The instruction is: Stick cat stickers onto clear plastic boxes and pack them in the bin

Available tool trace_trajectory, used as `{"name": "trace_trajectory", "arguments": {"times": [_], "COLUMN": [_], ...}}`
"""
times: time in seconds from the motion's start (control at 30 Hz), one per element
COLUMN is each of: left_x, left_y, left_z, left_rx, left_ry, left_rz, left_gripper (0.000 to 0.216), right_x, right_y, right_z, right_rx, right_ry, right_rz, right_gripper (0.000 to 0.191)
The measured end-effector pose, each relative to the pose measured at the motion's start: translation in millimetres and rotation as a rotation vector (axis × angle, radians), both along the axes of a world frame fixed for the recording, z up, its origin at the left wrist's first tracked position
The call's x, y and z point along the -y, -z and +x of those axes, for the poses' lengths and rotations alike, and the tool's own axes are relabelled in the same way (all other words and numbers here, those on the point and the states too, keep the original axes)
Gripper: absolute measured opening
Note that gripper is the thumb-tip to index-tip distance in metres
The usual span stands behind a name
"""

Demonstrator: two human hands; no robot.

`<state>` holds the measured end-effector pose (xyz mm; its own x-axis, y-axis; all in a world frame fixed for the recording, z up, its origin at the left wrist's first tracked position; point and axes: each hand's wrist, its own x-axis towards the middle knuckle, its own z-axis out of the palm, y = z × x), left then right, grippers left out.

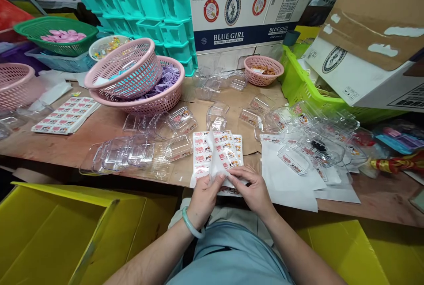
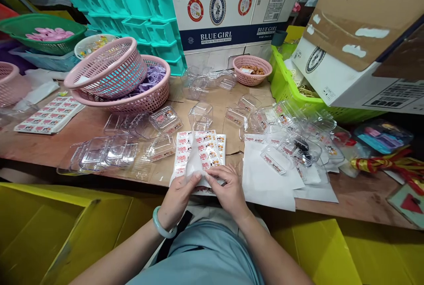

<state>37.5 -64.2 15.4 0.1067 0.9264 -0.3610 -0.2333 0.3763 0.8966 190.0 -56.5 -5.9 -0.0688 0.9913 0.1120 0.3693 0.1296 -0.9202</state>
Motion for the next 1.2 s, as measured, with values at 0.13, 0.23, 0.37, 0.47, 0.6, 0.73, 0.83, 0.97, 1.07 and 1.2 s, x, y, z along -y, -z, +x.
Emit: {"name": "trace_trajectory", "arguments": {"times": [0.13, 0.23, 0.37, 0.47, 0.6, 0.73, 0.83, 0.97, 1.07, 1.2], "left_x": [4, 7, 10, 15, 27, 24, 9, -10, -20, -34], "left_y": [-2.9, -0.5, 5.5, 2.3, -20.5, -42.8, -42.9, -30.3, -25.2, -22.2], "left_z": [-1, 0, -3, -17, -41, -33, -11, 1, -1, -7], "left_rx": [0.026, 0.123, 0.16, 0.181, 0.329, 0.449, 0.437, 0.347, 0.212, 0.073], "left_ry": [0.019, -0.014, -0.116, -0.058, 0.519, 0.549, 0.242, 0.13, 0.116, 0.165], "left_rz": [-0.016, -0.118, -0.272, -0.405, -0.545, -0.306, -0.115, -0.083, -0.012, 0.144], "left_gripper": [0.038, 0.041, 0.047, 0.043, 0.066, 0.044, 0.034, 0.025, 0.025, 0.027], "right_x": [0, -2, -16, -27, -18, 4, 10, 3, -9, -37], "right_y": [-2.3, 0.2, 0.6, -11.2, -35.7, -41.9, -36.3, -34.3, -34.1, -30.1], "right_z": [0, 1, 12, 26, 29, 9, -3, -1, 8, 20], "right_rx": [-0.081, -0.197, -0.537, -0.708, -0.241, 0.382, 0.479, 0.349, 0.049, -0.28], "right_ry": [0.088, 0.207, 0.458, 0.663, 0.583, 0.134, -0.01, -0.012, 0.083, -0.052], "right_rz": [-0.069, -0.188, -0.138, 0.081, 0.447, 0.787, 0.806, 0.608, 0.271, -0.17], "right_gripper": [0.018, 0.023, 0.02, 0.015, 0.011, 0.047, 0.052, 0.05, 0.051, 0.025]}}
